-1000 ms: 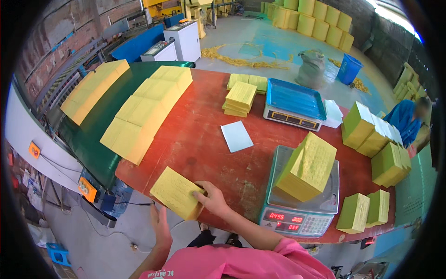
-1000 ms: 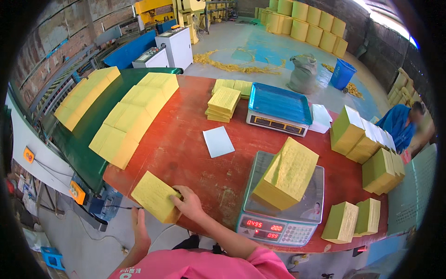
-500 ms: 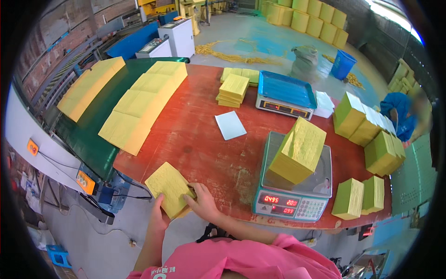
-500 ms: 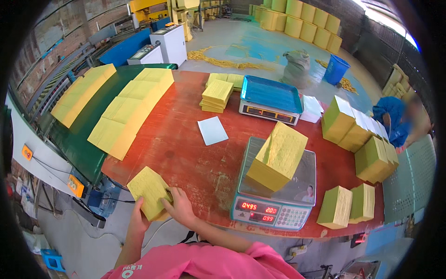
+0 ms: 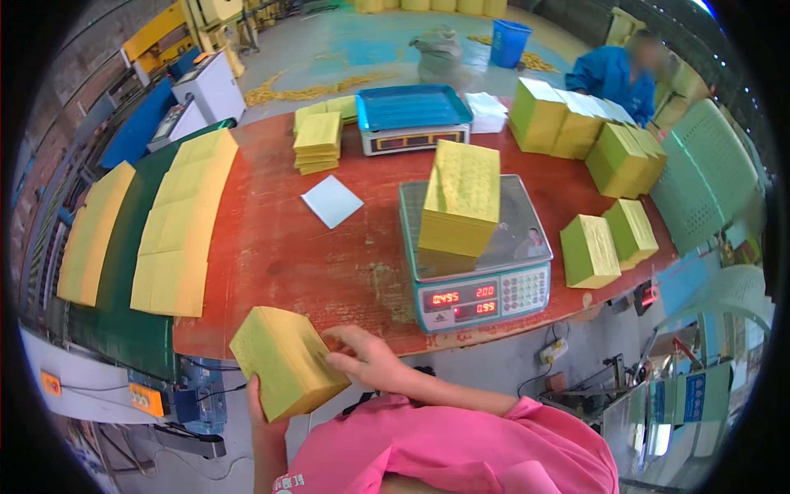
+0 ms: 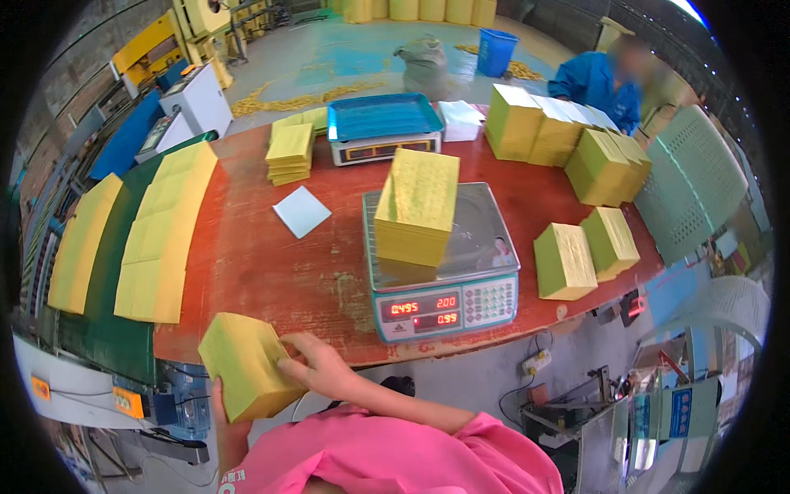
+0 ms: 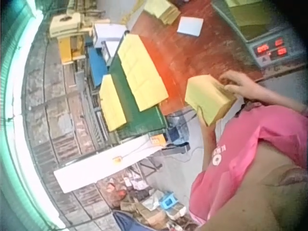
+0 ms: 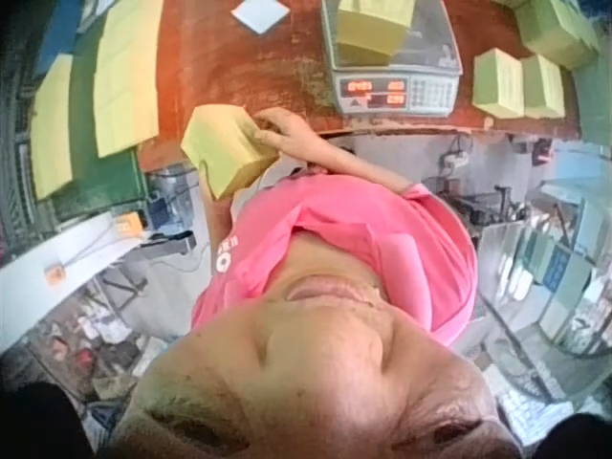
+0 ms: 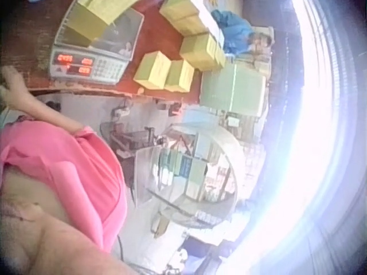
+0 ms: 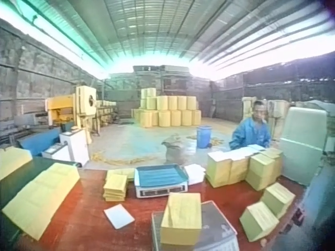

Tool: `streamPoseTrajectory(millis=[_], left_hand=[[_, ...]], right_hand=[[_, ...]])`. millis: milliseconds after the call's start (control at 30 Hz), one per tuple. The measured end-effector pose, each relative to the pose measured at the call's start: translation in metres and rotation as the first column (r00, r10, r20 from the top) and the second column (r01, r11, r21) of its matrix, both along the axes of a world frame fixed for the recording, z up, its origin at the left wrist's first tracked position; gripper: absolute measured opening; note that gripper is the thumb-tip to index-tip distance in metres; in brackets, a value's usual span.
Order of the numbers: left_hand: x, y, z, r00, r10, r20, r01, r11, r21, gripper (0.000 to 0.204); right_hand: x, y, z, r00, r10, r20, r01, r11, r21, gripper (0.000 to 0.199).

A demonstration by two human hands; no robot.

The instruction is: The recorder is weighing stacks of yellow paper and organizing them on a table and conveyor belt.

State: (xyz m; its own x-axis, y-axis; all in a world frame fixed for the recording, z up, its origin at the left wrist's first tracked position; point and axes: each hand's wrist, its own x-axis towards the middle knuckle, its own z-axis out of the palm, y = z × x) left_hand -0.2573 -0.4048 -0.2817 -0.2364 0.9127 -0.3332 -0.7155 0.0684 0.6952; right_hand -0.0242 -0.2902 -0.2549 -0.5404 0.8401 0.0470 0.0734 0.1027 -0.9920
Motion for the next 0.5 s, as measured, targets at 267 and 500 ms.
streamPoseTrajectory(millis=[267, 500], left_hand=[[0.085, 0.141, 0.133, 0.881, -0.383, -0.279, 0.449, 0.862, 0.234, 0.052], [0.200, 0.310, 0.203, 0.778, -0.457, -0.432, 0.615, 0.696, 0.372, 0.049]], right_hand=[[0.113, 0.044, 0.107, 0.928, -0.192, -0.320, 0.175, 0.981, -0.083, 0.061], [0.202, 0.157, 0.139, 0.793, -0.483, -0.371, 0.448, 0.875, -0.181, 0.050]])
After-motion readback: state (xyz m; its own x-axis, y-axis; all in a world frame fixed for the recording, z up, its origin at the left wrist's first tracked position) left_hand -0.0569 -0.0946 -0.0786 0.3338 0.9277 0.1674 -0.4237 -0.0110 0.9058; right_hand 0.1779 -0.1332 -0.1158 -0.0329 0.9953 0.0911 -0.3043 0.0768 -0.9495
